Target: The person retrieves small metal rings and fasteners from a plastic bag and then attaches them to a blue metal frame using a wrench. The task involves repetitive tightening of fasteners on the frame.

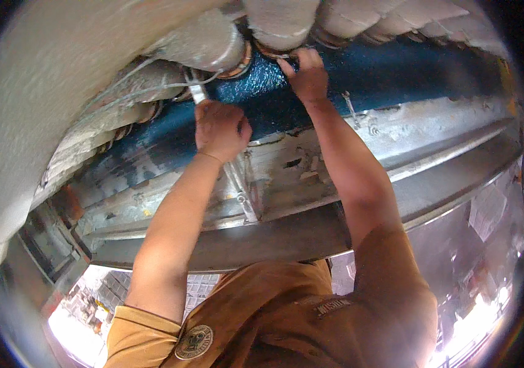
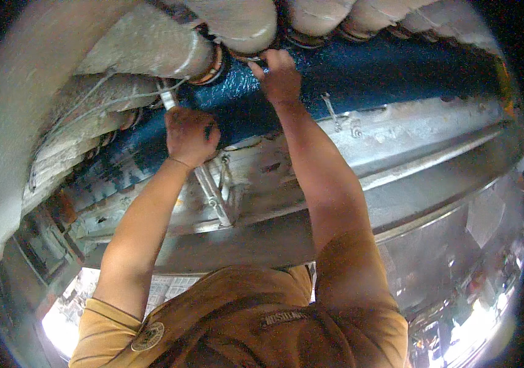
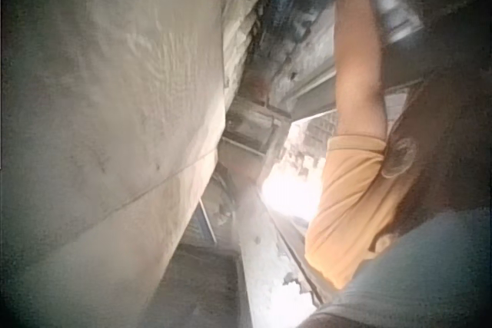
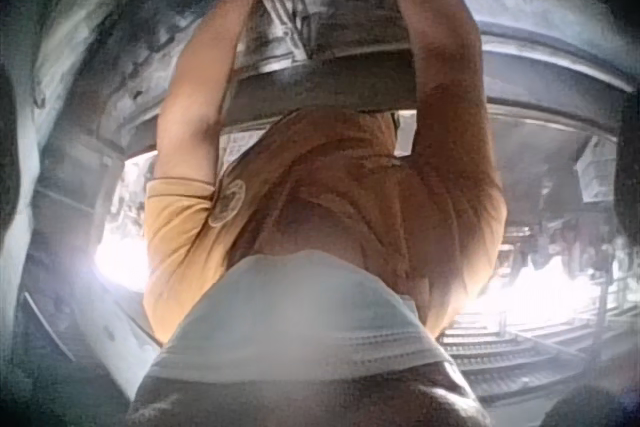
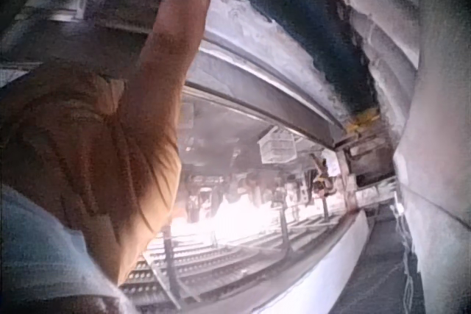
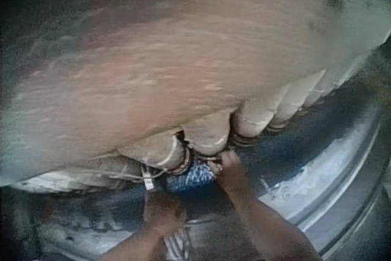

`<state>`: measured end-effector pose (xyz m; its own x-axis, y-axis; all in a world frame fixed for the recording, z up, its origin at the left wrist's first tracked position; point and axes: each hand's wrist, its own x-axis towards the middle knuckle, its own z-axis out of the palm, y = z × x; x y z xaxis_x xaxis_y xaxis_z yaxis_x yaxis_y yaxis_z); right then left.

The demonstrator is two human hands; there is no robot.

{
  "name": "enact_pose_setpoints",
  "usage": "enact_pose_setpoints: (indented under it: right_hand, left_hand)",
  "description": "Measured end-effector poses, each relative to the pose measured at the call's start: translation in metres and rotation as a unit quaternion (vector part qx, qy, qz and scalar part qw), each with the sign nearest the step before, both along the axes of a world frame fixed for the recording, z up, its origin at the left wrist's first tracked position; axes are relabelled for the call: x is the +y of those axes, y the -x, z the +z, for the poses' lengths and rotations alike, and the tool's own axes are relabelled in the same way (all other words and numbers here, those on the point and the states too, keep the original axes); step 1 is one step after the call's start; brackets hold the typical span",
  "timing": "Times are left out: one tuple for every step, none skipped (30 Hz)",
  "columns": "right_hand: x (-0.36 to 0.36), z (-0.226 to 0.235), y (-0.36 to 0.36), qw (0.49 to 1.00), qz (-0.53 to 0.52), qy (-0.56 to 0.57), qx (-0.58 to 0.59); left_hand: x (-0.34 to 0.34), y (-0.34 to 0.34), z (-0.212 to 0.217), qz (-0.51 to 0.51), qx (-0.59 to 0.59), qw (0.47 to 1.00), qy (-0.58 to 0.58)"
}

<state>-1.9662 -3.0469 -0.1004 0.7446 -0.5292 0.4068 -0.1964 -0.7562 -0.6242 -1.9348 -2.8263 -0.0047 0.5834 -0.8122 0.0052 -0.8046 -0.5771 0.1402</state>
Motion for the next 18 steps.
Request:
enact_pose_setpoints:
  right_hand:
    - [0.000,-0.003,-0.001,1.000,0.002,0.015,-0.019]
    - [-0.006,0.005,0.000,0.988,0.091,0.102,-0.072]
    - [-0.010,0.006,0.000,0.987,0.116,0.088,-0.067]
    - [-0.017,0.001,0.000,0.983,0.126,0.121,-0.059]
    - [-0.022,-0.005,-0.001,0.977,0.136,0.153,-0.055]
    - [-0.022,-0.007,-0.002,0.986,0.114,0.106,-0.061]
    - [-0.021,-0.008,-0.003,0.992,0.092,0.059,-0.067]
    - [-0.018,-0.008,-0.006,0.995,0.070,0.008,-0.076]
    - [-0.015,-0.007,-0.006,0.996,0.053,0.010,-0.076]
    - [-0.011,-0.004,-0.006,0.996,0.037,0.013,-0.075]
    - [-0.009,-0.002,-0.006,0.997,0.021,0.016,-0.075]
    - [-0.008,-0.003,-0.007,0.998,0.000,0.020,-0.054]
    - [-0.005,-0.003,-0.005,0.999,-0.006,0.014,-0.039]
    - [-0.002,-0.002,-0.003,1.000,-0.012,0.008,-0.025]
    - [0.001,0.000,-0.001,1.000,-0.017,0.002,-0.012]
    - [0.001,0.002,0.000,1.000,-0.023,-0.014,-0.016]
    - [0.001,0.006,0.001,0.999,-0.027,-0.033,-0.020]
    - [0.000,0.008,0.002,0.998,-0.032,-0.051,-0.024]
  left_hand:
    - [0.008,-0.001,-0.009,0.000,-0.007,1.000,-0.005]
    - [0.013,-0.001,-0.017,0.001,-0.010,1.000,-0.006]
    - [0.012,-0.001,-0.019,-0.003,-0.002,1.000,-0.007]
    - [0.013,0.000,-0.021,-0.007,0.007,1.000,-0.008]
    - [0.012,-0.001,-0.023,-0.010,0.012,1.000,-0.011]
    - [0.014,0.000,-0.026,-0.013,-0.005,1.000,0.007]
    - [0.013,0.000,-0.029,-0.018,-0.013,1.000,0.021]
    - [0.013,-0.001,-0.029,-0.022,-0.024,0.999,0.031]
    - [0.013,-0.001,-0.028,-0.026,-0.035,0.998,0.042]
    - [0.012,-0.001,-0.028,-0.023,-0.024,0.999,0.022]
    - [0.010,-0.001,-0.025,-0.019,-0.012,1.000,0.003]
    - [0.009,-0.001,-0.024,-0.014,-0.001,1.000,-0.017]
    - [0.009,-0.001,-0.024,-0.013,-0.001,1.000,-0.017]
    - [0.010,-0.001,-0.025,-0.012,-0.001,1.000,-0.016]
    - [0.010,-0.002,-0.026,-0.010,-0.002,1.000,-0.016]
    - [0.010,-0.002,-0.027,-0.013,-0.003,1.000,-0.022]
    - [0.011,-0.002,-0.027,-0.014,-0.004,0.999,-0.030]
    - [0.012,-0.002,-0.028,-0.015,-0.005,0.999,-0.039]
